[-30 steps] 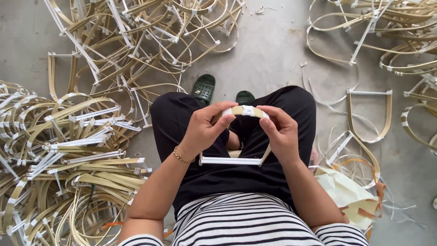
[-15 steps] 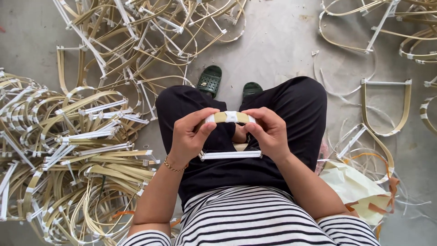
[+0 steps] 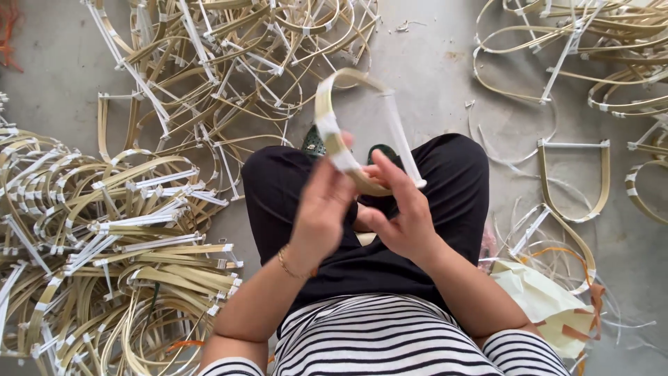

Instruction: Assembling and trimming bamboo frames for furniture or baskets using hand tools.

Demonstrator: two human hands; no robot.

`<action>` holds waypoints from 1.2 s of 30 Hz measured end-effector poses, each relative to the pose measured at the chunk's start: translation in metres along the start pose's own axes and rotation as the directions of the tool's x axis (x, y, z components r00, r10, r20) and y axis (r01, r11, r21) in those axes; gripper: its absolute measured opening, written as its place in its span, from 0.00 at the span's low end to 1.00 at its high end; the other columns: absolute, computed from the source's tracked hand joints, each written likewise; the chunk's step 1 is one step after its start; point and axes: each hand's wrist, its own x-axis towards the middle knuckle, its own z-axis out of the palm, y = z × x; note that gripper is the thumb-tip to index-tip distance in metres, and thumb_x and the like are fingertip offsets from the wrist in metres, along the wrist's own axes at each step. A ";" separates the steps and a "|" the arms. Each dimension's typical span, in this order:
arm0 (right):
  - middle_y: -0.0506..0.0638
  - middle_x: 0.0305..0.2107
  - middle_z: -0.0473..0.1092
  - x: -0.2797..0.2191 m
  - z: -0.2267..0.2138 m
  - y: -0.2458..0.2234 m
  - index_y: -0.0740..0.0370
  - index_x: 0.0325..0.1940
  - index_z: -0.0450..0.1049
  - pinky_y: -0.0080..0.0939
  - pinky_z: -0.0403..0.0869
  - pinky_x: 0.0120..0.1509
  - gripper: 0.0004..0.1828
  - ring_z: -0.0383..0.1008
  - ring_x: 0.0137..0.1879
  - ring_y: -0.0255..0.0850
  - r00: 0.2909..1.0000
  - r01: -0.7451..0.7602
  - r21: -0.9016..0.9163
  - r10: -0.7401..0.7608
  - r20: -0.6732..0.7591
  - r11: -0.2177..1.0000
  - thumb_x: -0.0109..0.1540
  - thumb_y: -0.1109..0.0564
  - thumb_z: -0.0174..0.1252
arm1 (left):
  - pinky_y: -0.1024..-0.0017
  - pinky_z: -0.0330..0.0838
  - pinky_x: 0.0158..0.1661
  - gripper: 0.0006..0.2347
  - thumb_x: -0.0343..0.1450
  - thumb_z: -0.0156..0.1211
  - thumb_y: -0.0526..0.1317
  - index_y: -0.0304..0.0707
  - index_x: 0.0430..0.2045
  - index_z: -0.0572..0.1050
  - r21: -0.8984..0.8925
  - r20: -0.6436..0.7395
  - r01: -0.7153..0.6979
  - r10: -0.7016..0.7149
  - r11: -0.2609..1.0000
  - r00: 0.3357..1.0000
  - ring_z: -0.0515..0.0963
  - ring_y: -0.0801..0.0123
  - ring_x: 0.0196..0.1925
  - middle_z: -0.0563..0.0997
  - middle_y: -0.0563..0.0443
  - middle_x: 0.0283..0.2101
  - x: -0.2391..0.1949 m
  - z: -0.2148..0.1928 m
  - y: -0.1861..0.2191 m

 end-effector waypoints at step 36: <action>0.46 0.29 0.71 -0.120 -0.090 0.070 0.65 0.46 0.81 0.31 0.63 0.36 0.15 0.64 0.32 0.32 0.910 -0.405 0.006 0.404 -0.089 0.914 0.59 0.54 0.69 | 0.79 0.66 0.28 0.16 0.72 0.67 0.42 0.37 0.53 0.79 0.535 0.391 -0.388 0.187 0.750 0.901 0.69 0.79 0.23 0.79 0.55 0.29 0.007 0.002 -0.073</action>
